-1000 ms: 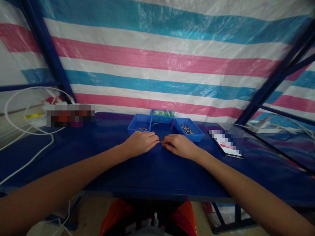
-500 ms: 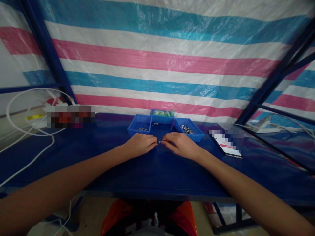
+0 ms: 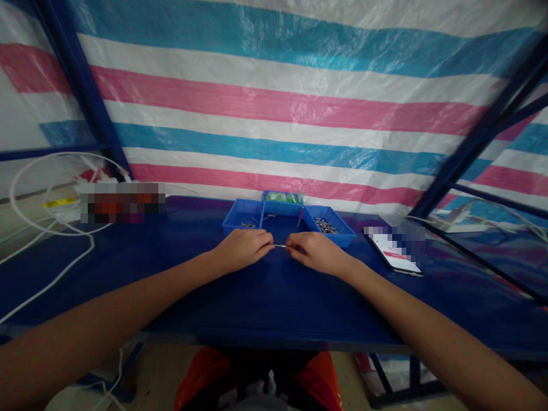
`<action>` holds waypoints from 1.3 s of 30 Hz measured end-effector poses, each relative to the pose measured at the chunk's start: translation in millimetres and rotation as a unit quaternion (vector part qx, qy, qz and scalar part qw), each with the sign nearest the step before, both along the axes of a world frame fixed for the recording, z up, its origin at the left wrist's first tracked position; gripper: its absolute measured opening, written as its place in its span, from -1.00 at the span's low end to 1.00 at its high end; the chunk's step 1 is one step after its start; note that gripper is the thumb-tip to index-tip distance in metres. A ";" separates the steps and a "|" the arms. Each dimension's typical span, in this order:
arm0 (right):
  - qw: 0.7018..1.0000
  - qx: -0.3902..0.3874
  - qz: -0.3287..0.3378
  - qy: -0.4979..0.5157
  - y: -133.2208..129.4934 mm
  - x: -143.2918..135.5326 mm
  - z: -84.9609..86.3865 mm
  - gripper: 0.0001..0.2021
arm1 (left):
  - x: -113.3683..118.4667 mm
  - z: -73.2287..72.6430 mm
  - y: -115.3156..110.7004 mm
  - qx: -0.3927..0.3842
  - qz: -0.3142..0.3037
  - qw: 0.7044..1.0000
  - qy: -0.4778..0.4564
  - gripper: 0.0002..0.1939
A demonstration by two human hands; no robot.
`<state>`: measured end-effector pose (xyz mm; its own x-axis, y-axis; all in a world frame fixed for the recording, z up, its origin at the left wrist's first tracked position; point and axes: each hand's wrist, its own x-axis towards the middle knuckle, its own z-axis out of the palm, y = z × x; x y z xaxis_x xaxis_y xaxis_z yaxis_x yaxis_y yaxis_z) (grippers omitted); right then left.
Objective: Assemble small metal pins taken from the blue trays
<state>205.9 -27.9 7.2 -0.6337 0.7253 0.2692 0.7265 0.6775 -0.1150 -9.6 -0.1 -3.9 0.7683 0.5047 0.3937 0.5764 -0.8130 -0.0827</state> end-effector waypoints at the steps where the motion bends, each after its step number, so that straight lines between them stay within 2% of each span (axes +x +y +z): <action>1: 1.000 -0.009 0.008 -0.007 0.4 -0.3 -0.9 -0.88 | 0.4 0.4 -0.8 0.003 -0.008 1.000 -0.008 -0.74; 6: 0.999 -0.018 0.044 -0.025 -0.2 -2.6 -2.6 -0.90 | 3.2 -1.6 -7.8 0.052 -0.091 0.994 -0.002 -0.72; 9: 0.999 -0.017 0.041 -0.026 -0.9 -2.6 -1.7 -0.93 | 3.2 -2.9 -9.8 0.082 -0.110 0.991 0.007 -0.69; 13: 0.999 -0.011 0.031 -0.022 -0.2 -1.8 -2.1 -0.92 | 1.4 -0.9 -7.4 0.089 -0.078 0.993 0.002 -0.72; 21: 1.000 0.026 -0.007 -0.003 0.8 0.3 -0.6 -0.86 | 0.5 0.5 -1.9 0.054 0.025 0.998 0.013 -0.76; 29: 0.999 0.045 0.007 0.024 -3.0 1.4 6.6 -0.81 | 3.1 -0.4 -7.4 0.024 0.018 0.999 0.043 -0.75; 39: 0.999 0.032 0.021 -0.010 -0.5 1.7 4.8 -0.76 | 1.8 2.1 -5.1 0.018 0.049 0.998 0.043 -0.74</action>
<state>207.6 -28.3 12.0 -0.6688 0.6800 0.3006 0.6993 0.7126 -0.0560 -7.8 -5.2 -1.8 0.7476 0.5661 0.3472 0.6428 -0.7483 -0.1639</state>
